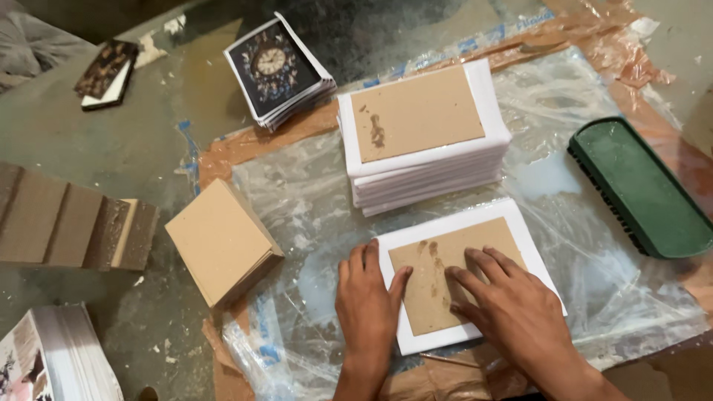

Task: The person repeatedly applies a white liquid to the edges of book covers using a green sponge, then presses a brown cardboard piece onto the cover. They smooth the surface with their hands and stack the finished items. Another person works nearby on similar items.

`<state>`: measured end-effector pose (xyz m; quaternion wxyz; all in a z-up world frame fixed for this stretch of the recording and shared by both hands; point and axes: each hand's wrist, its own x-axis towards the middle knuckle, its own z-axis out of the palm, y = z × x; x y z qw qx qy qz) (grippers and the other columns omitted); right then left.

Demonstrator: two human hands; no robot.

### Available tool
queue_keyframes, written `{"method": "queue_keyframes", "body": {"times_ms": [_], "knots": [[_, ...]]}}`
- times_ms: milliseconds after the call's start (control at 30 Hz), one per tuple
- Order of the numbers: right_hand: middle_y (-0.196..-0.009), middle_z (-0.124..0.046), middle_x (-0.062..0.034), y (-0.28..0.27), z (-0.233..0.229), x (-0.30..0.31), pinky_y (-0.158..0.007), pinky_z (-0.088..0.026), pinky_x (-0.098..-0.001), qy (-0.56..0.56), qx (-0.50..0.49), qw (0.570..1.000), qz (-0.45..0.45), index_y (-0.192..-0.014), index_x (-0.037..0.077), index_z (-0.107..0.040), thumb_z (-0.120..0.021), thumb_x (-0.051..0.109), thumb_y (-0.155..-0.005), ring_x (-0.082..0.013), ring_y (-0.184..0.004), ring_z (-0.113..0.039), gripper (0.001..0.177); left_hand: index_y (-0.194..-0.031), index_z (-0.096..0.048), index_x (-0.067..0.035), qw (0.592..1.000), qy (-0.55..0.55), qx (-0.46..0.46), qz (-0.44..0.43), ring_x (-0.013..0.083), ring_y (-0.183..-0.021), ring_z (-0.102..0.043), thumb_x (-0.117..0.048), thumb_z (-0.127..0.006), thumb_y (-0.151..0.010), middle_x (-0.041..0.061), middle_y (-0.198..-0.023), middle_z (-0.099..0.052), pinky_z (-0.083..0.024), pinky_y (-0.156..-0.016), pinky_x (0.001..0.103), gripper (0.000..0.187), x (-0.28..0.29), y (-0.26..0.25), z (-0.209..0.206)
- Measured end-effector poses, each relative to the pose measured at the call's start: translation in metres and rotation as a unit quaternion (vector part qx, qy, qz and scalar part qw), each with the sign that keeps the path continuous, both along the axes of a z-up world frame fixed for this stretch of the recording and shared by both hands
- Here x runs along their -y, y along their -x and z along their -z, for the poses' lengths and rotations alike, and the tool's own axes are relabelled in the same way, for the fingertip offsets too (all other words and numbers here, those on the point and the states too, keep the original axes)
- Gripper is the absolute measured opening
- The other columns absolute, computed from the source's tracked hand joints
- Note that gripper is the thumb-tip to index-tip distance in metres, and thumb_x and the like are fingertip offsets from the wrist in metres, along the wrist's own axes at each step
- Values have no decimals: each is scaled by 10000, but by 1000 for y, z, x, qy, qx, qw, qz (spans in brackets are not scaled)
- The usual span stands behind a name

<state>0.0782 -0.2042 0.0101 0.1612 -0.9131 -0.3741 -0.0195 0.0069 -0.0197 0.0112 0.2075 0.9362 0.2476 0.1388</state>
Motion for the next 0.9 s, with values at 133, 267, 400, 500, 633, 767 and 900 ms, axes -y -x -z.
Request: {"method": "queue_keyframes", "body": {"times_ms": [133,267,400,500,633,767,900], "knots": [[-1360,-622,-64,-3,2,1,-914,-518,-373,8,9,1000,3,-1235,241,-704,-755,393,-738,-264,-1224,-578,522,-1225,-642,-20,1000,-3,5,-4,352,-1085,-588,-356,-838,-759,113,-1229,-645,-509,-870,451,607,-2,-7,-10],[-1365,-619,-61,1,5,1,-900,-520,-374,7,-2,1000,6,-1238,247,-705,-756,400,-746,-275,-1261,-576,517,-1230,-634,-20,999,18,-25,-9,335,-1089,-602,-341,-846,-746,100,-1233,-646,-519,-863,452,618,-4,-7,-13],[-1370,-614,-56,-1,4,1,-894,-529,-374,-5,-2,1000,6,-1246,255,-699,-765,387,-741,-262,-1234,-574,526,-1266,-635,-32,999,26,-39,-18,332,-1088,-603,-338,-861,-726,105,-1186,-648,-519,-871,448,661,-6,-12,-15],[-1373,-609,-60,0,3,3,-893,-537,-379,-3,-4,1000,-4,-1258,242,-689,-782,372,-734,-271,-1239,-571,548,-1241,-639,-24,999,28,-33,-23,333,-1086,-601,-332,-867,-722,105,-1170,-653,-516,-878,444,645,-4,-11,-16],[-1373,-604,-66,1,1,4,-875,-548,-380,-4,-17,1000,-6,-1253,239,-685,-798,361,-726,-269,-1234,-576,553,-1211,-648,-21,999,26,-24,-26,327,-1082,-603,-329,-869,-716,99,-1161,-659,-511,-885,439,623,-2,-9,-16],[-1368,-602,-72,2,-3,4,-868,-551,-387,-13,-24,1000,-6,-1246,229,-684,-805,362,-735,-277,-1232,-577,541,-1189,-656,-29,999,34,-24,-23,318,-1066,-604,-333,-873,-715,90,-1128,-664,-507,-886,435,604,-5,-9,-13],[-1362,-601,-84,2,-5,4,-867,-551,-395,-23,-17,1000,-8,-1249,226,-681,-807,365,-745,-289,-1230,-574,538,-1041,-696,-53,999,40,-31,-6,305,-1075,-601,-335,-864,-760,76,-1106,-665,-500,-897,427,433,-8,-6,-3]]}}
